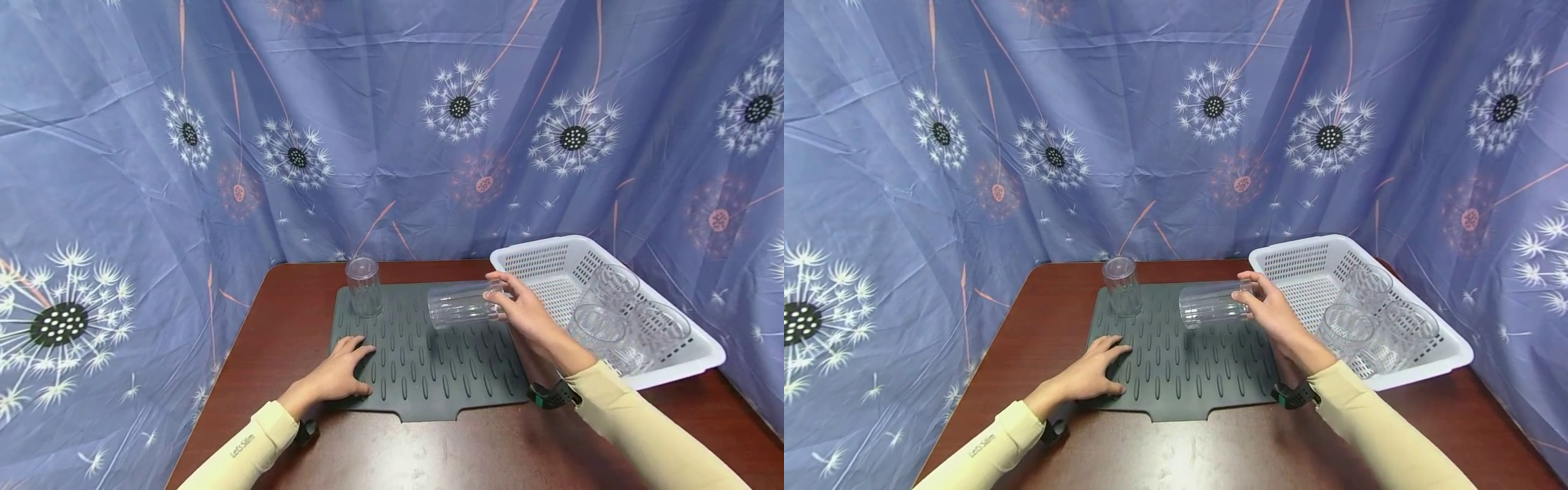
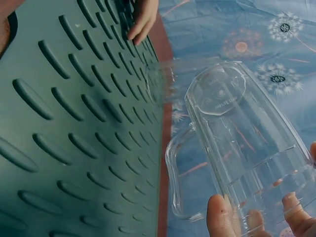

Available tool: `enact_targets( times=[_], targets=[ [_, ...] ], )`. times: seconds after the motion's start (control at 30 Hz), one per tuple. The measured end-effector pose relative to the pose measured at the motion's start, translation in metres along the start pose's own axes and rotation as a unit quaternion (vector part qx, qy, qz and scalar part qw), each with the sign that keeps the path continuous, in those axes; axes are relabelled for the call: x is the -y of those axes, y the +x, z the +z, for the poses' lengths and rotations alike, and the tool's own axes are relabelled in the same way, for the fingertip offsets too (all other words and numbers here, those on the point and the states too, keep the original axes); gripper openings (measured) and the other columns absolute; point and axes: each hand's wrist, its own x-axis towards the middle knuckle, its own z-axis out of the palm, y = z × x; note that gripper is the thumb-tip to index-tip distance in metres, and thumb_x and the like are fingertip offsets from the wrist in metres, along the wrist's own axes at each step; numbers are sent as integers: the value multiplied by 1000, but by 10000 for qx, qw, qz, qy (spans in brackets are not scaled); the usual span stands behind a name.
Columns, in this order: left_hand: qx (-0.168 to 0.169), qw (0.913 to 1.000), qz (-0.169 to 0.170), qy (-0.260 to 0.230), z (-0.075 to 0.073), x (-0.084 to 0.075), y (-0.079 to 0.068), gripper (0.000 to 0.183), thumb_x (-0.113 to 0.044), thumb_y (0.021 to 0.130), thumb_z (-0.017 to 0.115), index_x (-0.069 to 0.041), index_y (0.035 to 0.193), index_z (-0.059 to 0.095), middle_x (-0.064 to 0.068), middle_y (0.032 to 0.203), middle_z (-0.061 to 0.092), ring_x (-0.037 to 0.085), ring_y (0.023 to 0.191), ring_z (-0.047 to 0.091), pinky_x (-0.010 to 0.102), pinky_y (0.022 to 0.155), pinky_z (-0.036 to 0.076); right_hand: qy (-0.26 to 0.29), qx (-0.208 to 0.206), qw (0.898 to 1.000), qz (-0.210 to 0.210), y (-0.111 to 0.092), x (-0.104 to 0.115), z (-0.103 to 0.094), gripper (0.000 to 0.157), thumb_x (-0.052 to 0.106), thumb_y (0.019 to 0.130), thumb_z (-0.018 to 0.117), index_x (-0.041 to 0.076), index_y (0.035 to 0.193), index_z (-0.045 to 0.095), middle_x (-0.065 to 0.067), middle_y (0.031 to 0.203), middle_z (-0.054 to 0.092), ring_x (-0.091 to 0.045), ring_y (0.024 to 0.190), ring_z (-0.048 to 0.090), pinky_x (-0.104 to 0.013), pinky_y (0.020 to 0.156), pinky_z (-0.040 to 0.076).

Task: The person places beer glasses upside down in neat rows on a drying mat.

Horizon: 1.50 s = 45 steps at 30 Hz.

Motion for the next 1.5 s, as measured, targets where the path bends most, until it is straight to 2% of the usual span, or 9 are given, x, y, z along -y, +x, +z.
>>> enact_targets(
  times=[0.1, 0.23, 0.4, 0.7, 0.9, 1.13, 1.33, 1.5],
  targets=[
    [6, 10000, 26, 41, 0, -1, 0, 77, -31, 80, 82, -9, 147, 51, 22, 158, 33, 40, 147, 26, 58, 108, 39, 54, 104, 9999, 52, 0, -5, 6, 51, 22, 101, 61, 8, 146, 44, -21, 137, 48, -13, 99, 60, -35, 79, 58],
    [15, 10000, 42, 39, 1, -3, 1, 77, -31, 79, 82, -9, 146, 52, 22, 158, 34, 40, 147, 27, 59, 108, 39, -113, 174, 9997, 147, -1, -11, 12, 51, 26, 102, 60, 10, 148, 44, -22, 138, 50, -27, 109, 60, -37, 81, 58],
    [-69, 9999, 47, 61, 1, -3, 2, 74, -32, 80, 82, -10, 145, 53, 21, 157, 35, 40, 146, 29, 58, 108, 40, -145, 274, 9995, 89, 0, -20, 18, 52, 27, 102, 59, 10, 148, 42, -25, 143, 46, -40, 120, 54, -41, 83, 59],
    [-296, 9995, 71, 52, 2, -5, 5, 67, -35, 83, 80, -9, 140, 57, 25, 152, 40, 42, 143, 34, 61, 108, 39, -13, 394, 9977, 547, -4, -34, 31, 53, 34, 102, 59, 15, 148, 43, -22, 138, 48, -34, 114, 58, -42, 85, 58],
    [-354, 9993, 9, 72, 1, -8, 6, 64, -33, 84, 78, -10, 141, 58, 24, 153, 41, 42, 143, 34, 60, 108, 39, 93, 464, 9972, 574, -7, -39, 37, 53, 34, 101, 60, 15, 148, 44, -22, 138, 49, -36, 116, 57, -45, 86, 58],
    [-353, 9993, 70, -83, -2, -18, 11, 65, -32, 87, 77, -10, 144, 55, 22, 153, 41, 41, 144, 34, 61, 109, 38, 47, 464, 9971, 598, -7, -44, 44, 51, 33, 101, 60, 15, 147, 45, -22, 142, 46, -38, 122, 55, -43, 85, 58],
    [-391, 9987, 174, -268, -1, -25, 16, 72, -30, 86, 77, -8, 149, 48, 18, 151, 46, 38, 141, 40, 57, 112, 37, 82, 513, 9968, 605, -7, -45, 49, 52, 35, 100, 61, 16, 146, 46, -21, 140, 47, -37, 120, 55, -45, 85, 58],
    [-347, 9977, 69, -570, 0, -30, 21, 79, -34, 88, 76, -10, 154, 40, 13, 155, 43, 36, 144, 39, 56, 113, 36, 146, 560, 9965, 602, -9, -44, 52, 50, 35, 101, 61, 17, 145, 47, -21, 142, 44, -38, 124, 54, -45, 85, 58]
  ],
)
